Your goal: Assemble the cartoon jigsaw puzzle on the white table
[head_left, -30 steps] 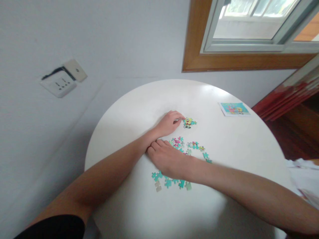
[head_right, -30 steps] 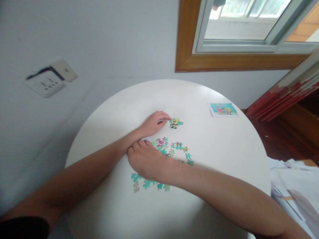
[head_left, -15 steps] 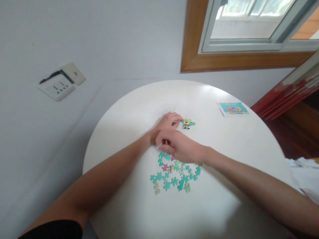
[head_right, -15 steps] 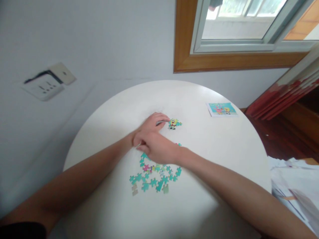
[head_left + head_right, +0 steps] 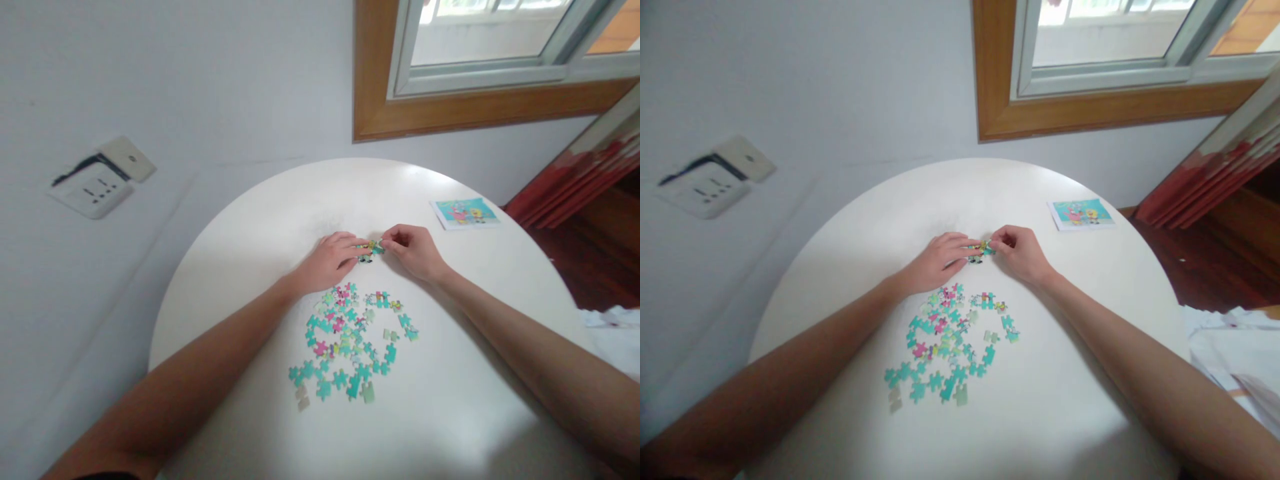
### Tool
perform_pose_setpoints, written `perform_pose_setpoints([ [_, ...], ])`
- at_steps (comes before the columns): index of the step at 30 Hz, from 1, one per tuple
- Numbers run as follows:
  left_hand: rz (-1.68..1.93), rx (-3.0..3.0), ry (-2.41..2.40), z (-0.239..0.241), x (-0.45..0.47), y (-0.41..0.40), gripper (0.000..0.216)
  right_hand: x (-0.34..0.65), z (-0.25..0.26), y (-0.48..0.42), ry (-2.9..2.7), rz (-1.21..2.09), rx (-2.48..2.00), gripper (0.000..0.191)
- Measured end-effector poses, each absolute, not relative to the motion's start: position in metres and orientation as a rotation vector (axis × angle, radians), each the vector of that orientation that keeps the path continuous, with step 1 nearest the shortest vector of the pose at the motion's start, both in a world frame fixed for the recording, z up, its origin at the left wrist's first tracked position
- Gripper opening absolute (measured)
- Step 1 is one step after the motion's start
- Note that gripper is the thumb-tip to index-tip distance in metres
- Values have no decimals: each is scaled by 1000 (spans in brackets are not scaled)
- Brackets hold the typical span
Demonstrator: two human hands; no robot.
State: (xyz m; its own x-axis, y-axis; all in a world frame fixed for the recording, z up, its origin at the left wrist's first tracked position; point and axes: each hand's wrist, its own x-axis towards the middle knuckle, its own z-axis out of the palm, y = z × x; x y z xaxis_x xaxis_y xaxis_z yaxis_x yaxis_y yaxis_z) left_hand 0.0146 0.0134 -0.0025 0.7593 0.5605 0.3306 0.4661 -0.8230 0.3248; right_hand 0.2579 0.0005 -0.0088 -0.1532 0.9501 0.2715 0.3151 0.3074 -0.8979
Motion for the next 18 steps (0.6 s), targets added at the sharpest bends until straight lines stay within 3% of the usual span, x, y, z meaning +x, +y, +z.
perform_pose_setpoints([
  [18, 551, 2746, 837, -2, 14, 13, 38, 252, -6, -7, -1973, 779, -1202, 13],
])
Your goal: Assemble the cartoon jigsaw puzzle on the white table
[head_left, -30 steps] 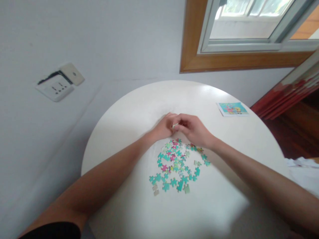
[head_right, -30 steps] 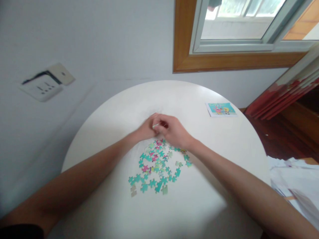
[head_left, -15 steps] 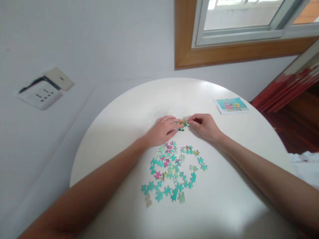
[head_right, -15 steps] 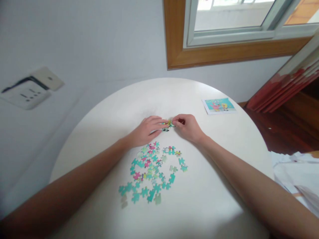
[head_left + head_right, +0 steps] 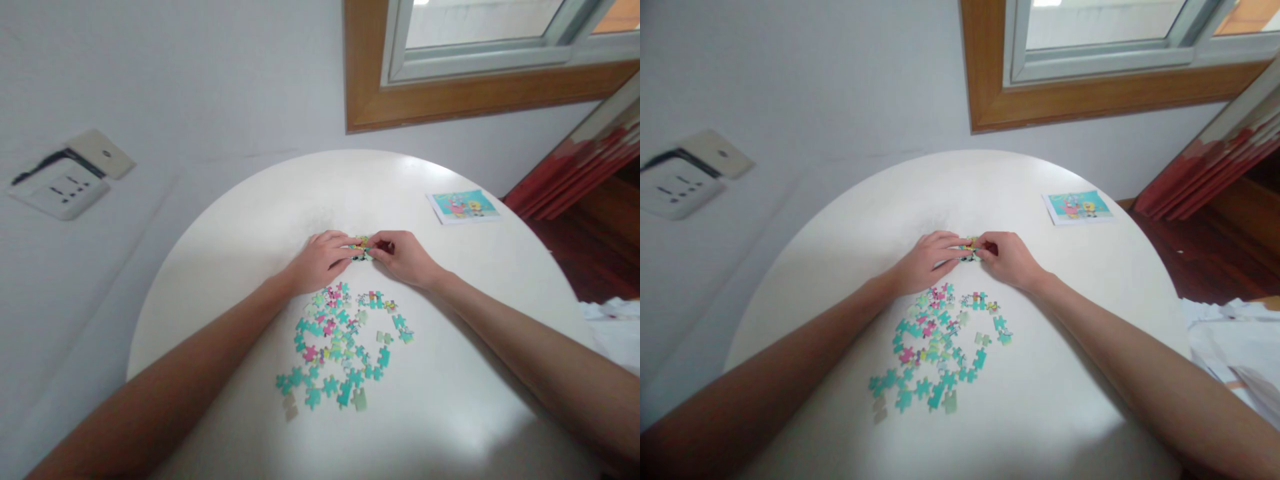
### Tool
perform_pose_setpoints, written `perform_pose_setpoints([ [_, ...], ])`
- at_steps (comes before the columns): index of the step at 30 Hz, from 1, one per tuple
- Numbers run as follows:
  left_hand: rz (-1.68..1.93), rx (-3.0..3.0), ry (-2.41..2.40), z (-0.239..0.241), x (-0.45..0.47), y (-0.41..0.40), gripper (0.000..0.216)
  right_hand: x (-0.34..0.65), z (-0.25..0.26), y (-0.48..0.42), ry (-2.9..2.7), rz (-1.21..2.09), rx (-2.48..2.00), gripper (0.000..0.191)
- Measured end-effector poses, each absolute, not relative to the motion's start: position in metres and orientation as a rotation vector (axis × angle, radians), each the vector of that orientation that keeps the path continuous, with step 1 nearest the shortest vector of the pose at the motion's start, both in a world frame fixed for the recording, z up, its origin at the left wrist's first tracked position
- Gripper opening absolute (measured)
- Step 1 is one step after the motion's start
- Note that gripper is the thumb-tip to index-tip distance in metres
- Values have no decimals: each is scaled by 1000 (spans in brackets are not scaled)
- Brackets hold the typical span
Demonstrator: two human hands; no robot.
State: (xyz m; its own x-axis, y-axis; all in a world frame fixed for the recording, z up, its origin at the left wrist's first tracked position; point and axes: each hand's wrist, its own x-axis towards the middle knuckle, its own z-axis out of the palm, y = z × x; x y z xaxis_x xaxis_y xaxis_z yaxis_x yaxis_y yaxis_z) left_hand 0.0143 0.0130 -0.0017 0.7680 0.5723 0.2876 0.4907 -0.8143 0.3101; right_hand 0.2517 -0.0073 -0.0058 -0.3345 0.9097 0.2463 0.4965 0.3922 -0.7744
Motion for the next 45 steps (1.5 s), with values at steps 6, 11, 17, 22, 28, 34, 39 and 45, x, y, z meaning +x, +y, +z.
perform_pose_setpoints([
  [6, 543, 2754, 838, -4, 14, 14, 39, 249, -4, -9, -1978, 732, -1273, 14],
  [11, 541, 2772, 829, -5, 12, 14, 39, 248, -5, -10, -2003, 634, -1296, 11],
  [17, 536, 2766, 832, -5, 12, 14, 38, 246, -6, -10, -1987, 622, -1287, 9],
  [22, 537, 2737, 844, -3, 14, 13, 38, 252, 0, -8, -1861, 597, -1326, 14],
  [28, 528, 2736, 842, -1, 13, 12, 40, 256, -2, -9, -1949, 613, -1296, 11],
  [34, 480, 2795, 841, -2, 13, 11, 43, 254, -4, -9, -1966, 628, -1305, 11],
  [39, 460, 2789, 843, -1, 13, 11, 44, 254, -4, -7, -1874, 613, -1337, 13],
  [45, 459, 2799, 846, 0, 14, 11, 45, 256, -7, -7, -1971, 620, -1319, 11],
])
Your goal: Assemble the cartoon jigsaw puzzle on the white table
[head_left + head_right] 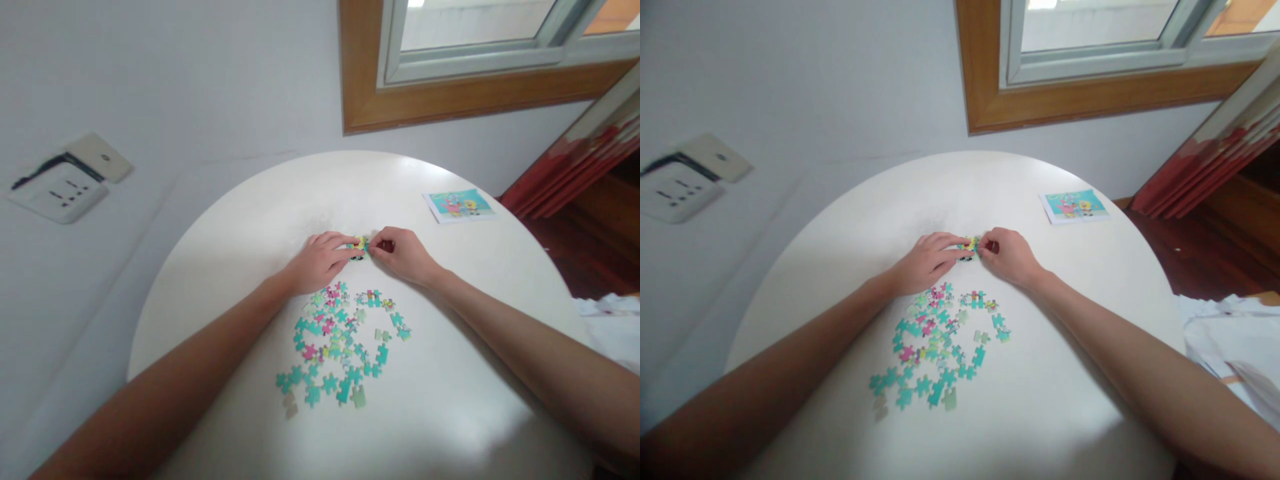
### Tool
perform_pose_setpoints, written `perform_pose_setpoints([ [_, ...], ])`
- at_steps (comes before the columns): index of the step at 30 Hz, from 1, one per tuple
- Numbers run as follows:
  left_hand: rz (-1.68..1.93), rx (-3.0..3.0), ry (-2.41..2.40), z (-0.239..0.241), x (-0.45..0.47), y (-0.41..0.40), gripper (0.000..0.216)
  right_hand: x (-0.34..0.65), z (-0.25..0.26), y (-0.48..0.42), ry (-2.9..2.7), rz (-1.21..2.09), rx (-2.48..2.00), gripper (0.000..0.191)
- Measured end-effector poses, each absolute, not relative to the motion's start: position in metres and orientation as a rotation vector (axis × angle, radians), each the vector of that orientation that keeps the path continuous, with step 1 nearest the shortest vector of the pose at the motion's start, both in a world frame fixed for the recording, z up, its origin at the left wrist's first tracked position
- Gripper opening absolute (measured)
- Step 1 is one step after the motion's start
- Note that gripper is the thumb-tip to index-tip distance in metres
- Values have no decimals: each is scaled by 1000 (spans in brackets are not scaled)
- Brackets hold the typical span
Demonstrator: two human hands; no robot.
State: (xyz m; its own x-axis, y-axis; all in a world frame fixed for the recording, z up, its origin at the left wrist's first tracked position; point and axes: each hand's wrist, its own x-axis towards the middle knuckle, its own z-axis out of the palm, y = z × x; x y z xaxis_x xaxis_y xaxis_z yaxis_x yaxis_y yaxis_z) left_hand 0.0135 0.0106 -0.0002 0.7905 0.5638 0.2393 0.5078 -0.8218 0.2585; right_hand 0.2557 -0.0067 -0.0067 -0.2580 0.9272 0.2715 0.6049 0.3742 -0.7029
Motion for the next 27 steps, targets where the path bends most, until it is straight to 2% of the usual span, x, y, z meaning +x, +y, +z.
perform_pose_setpoints([
  [27, 431, 2820, 816, -2, 13, 12, 47, 257, -4, -8, -2064, 617, -1312, 10],
])
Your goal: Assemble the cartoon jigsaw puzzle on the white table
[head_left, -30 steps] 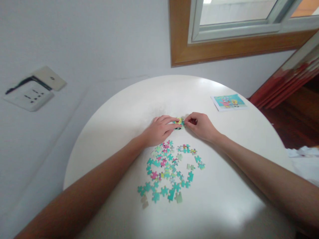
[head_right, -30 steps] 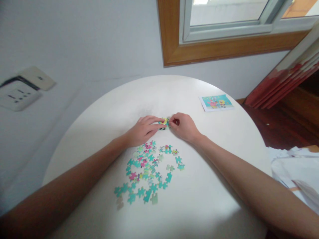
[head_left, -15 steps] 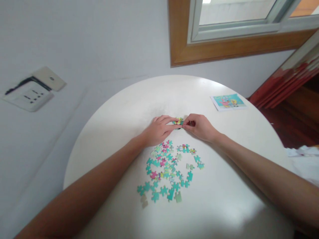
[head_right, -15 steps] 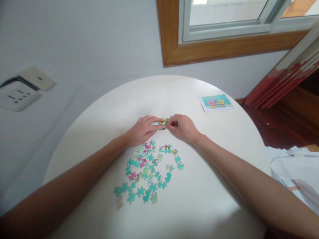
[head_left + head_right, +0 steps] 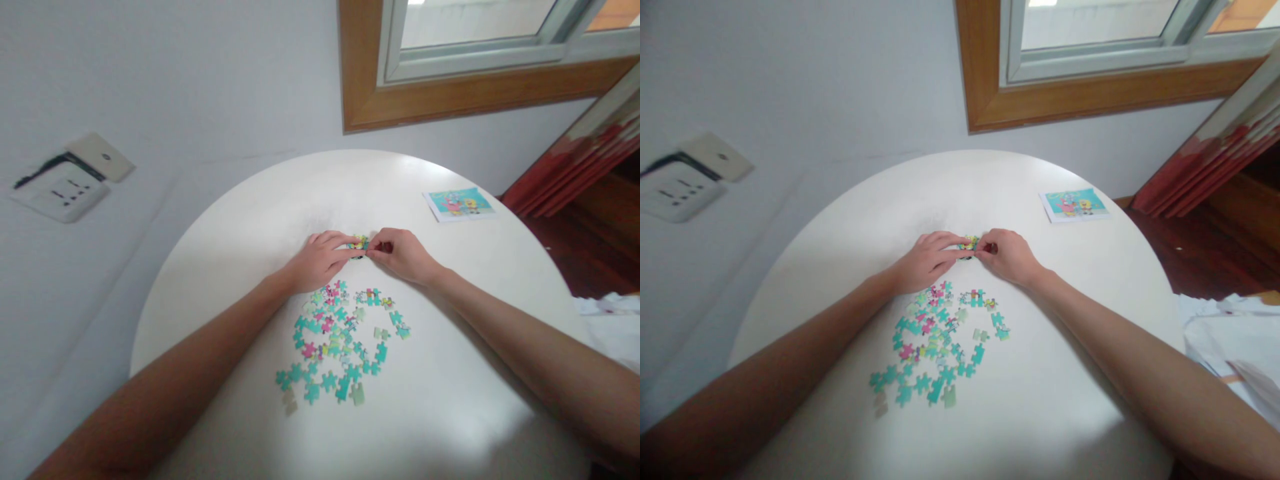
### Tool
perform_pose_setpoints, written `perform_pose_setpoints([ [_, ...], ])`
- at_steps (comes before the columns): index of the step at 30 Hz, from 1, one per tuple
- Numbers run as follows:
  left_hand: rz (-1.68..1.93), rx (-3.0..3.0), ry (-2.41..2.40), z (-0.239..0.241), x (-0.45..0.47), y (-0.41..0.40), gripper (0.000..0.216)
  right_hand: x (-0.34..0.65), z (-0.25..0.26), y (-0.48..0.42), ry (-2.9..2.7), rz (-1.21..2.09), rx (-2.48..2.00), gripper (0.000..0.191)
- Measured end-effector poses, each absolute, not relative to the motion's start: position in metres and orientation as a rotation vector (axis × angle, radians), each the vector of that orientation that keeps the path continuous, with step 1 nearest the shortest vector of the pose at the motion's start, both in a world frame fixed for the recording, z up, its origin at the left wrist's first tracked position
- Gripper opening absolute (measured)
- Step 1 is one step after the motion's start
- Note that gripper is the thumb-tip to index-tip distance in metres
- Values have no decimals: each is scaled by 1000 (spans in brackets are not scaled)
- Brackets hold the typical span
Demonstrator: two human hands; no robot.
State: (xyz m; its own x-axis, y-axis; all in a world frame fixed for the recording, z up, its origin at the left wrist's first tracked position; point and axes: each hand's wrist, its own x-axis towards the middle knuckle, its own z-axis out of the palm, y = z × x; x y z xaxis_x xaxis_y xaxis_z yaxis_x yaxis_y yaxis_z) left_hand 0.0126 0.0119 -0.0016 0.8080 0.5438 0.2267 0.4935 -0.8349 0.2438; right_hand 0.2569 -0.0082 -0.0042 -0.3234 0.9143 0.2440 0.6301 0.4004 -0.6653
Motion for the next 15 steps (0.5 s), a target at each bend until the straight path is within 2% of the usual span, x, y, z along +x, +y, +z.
perform_pose_setpoints([
  [9, 460, 2788, 770, -1, 12, 12, 47, 257, -3, -9, -2055, 625, -1311, 11],
  [15, 692, 2660, 720, -4, 13, 17, 43, 256, 3, -9, -1891, 770, -1281, 29],
])
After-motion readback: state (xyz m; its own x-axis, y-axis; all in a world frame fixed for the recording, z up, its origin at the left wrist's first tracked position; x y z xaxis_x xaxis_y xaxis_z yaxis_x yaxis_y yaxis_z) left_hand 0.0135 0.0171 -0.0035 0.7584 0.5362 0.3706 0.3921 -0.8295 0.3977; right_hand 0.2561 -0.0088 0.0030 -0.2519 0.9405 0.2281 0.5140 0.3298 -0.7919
